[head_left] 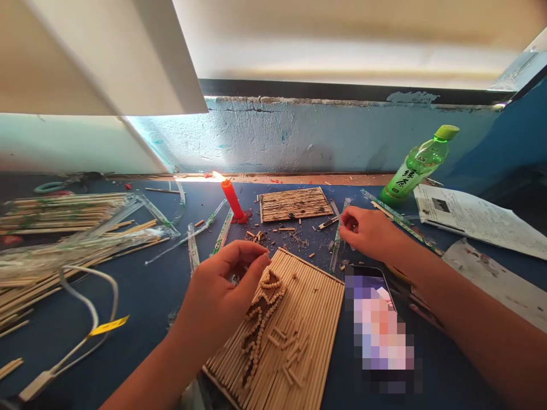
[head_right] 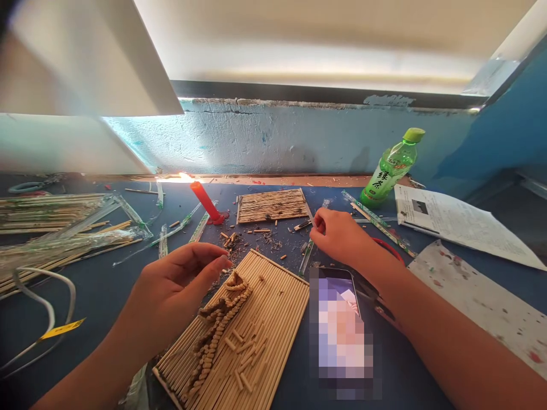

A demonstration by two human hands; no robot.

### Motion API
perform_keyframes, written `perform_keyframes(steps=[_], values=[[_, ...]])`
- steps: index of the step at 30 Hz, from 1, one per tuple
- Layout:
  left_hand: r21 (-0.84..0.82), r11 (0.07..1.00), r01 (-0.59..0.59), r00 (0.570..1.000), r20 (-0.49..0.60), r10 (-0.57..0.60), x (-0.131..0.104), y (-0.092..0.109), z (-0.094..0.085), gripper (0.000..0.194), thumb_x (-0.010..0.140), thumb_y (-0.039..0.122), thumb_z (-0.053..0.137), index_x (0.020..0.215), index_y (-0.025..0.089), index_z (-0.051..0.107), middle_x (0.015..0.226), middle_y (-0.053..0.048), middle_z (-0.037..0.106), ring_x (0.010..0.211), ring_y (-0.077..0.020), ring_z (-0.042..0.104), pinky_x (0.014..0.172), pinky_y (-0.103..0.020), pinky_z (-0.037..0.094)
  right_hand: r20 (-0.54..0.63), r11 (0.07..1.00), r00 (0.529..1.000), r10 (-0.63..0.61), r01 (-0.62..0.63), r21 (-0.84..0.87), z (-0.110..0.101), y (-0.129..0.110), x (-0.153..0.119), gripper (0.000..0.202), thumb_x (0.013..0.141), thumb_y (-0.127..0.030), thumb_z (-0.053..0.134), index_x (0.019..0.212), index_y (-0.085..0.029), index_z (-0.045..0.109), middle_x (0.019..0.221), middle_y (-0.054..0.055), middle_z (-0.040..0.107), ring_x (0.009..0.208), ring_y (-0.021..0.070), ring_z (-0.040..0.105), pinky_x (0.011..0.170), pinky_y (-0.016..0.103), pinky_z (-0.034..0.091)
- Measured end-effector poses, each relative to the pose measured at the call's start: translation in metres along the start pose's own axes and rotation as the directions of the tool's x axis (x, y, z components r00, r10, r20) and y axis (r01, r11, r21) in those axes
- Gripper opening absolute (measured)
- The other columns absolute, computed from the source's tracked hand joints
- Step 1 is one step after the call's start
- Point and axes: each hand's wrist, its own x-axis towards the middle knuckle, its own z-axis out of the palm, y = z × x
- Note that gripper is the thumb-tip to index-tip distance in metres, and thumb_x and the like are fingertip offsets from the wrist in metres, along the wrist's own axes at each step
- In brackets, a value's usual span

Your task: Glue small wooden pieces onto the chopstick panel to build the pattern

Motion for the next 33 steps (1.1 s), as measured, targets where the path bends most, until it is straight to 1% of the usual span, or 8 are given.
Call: perform_keyframes(steps=[7, 11, 13, 17, 20, 23, 27, 33], values=[[0.077, 0.997, 0.002, 1.0, -0.026, 0.0, 0.008, -0.003, -0.009, 0.021, 0.086, 0.044, 0.067, 0.096, 0.026, 0.067, 0.087, 0.001, 0.071, 0.078, -0.0168, 0.064, 0.068, -0.03, 0.048, -0.072, 0.964, 0.997, -0.025, 0.043, 0.261, -0.013, -0.014, -0.005, 0.009, 0.091, -0.033, 0.05, 0.089, -0.023, 0.049, 0.074, -0.001, 0.062, 0.062, 0.0147, 0.054, 0.058, 0.029, 0.038], [0.175, 0.984, -0.016, 0.998, -0.051, 0.025, 0.01, 0.002, -0.018, 0.021, 0.087, 0.046, 0.065, 0.091, 0.025, 0.067, 0.078, 0.002, 0.069, 0.067, -0.0148, 0.059, 0.06, -0.028, 0.045, 0.059, 0.798, 0.998, -0.017, -0.021, 0.602, -0.009, -0.024, -0.009, 0.008, 0.094, -0.031, 0.046, 0.094, -0.024, 0.045, 0.081, 0.0, 0.059, 0.06, 0.0125, 0.05, 0.056, 0.028, 0.04], [0.261, 0.963, -0.064, 0.996, 0.076, 0.046, 0.005, 0.009, -0.021, 0.022, 0.087, 0.047, 0.063, 0.085, 0.025, 0.069, 0.065, 0.003, 0.063, 0.058, -0.0138, 0.053, 0.054, -0.027, 0.041, 0.111, 0.763, 0.993, -0.051, -0.033, 0.646, -0.009, -0.032, -0.013, 0.008, 0.094, -0.031, 0.048, 0.093, -0.023, 0.047, 0.076, -0.002, 0.052, 0.06, 0.0117, 0.044, 0.056, 0.028, 0.038], [0.336, 0.893, -0.298, 0.844, 0.53, 0.083, -0.012, 0.025, -0.02, 0.016, 0.085, 0.039, 0.067, 0.077, 0.026, 0.071, 0.077, 0.002, 0.063, 0.064, -0.0126, 0.056, 0.058, -0.026, 0.043, 0.192, 0.786, 0.978, -0.083, -0.054, 0.615, -0.013, -0.047, -0.021, 0.012, 0.095, -0.034, 0.048, 0.094, -0.022, 0.05, 0.072, -0.004, 0.042, 0.061, 0.0116, 0.038, 0.055, 0.027, 0.034], [0.359, 0.821, -0.444, 0.737, 0.667, 0.107, -0.022, 0.03, -0.009, 0.013, 0.084, 0.028, 0.067, 0.072, 0.024, 0.069, 0.086, 0.0, 0.063, 0.082, -0.0164, 0.06, 0.074, -0.028, 0.047, 0.191, 0.818, 0.978, -0.087, -0.039, 0.574, -0.015, -0.051, -0.023, 0.013, 0.095, -0.035, 0.049, 0.094, -0.022, 0.051, 0.076, -0.003, 0.044, 0.064, 0.0122, 0.038, 0.057, 0.028, 0.035], [0.359, 0.74, -0.569, 0.656, 0.741, 0.145, -0.026, 0.027, 0.005, 0.02, 0.086, 0.019, 0.06, 0.067, 0.022, 0.065, 0.079, 0.0, 0.063, 0.08, -0.0182, 0.06, 0.083, -0.035, 0.046, 0.175, 0.833, 0.979, -0.105, -0.01, 0.553, -0.013, -0.049, -0.021, 0.014, 0.096, -0.035, 0.048, 0.094, -0.022, 0.052, 0.079, -0.002, 0.047, 0.067, 0.0129, 0.041, 0.062, 0.029, 0.037], [0.411, 0.661, -0.628, 0.662, 0.729, 0.176, -0.028, 0.021, 0.016, 0.021, 0.087, 0.015, 0.054, 0.069, 0.021, 0.063, 0.077, -0.002, 0.065, 0.078, -0.0211, 0.06, 0.083, -0.042, 0.045, 0.172, 0.837, 0.978, -0.118, 0.005, 0.547, -0.009, -0.047, -0.019, 0.016, 0.096, -0.037, 0.047, 0.095, -0.022, 0.052, 0.081, -0.001, 0.049, 0.069, 0.0141, 0.043, 0.064, 0.029, 0.039], [0.417, 0.653, -0.632, 0.68, 0.703, 0.208, -0.027, 0.02, 0.017, 0.018, 0.085, 0.012, 0.052, 0.072, 0.021, 0.061, 0.078, -0.003, 0.065, 0.077, -0.0228, 0.061, 0.084, -0.043, 0.043, 0.169, 0.846, 0.978, -0.121, 0.012, 0.533, -0.008, -0.045, -0.019, 0.018, 0.096, -0.038, 0.046, 0.094, -0.022, 0.053, 0.079, 0.0, 0.049, 0.066, 0.0143, 0.042, 0.06, 0.028, 0.038]])
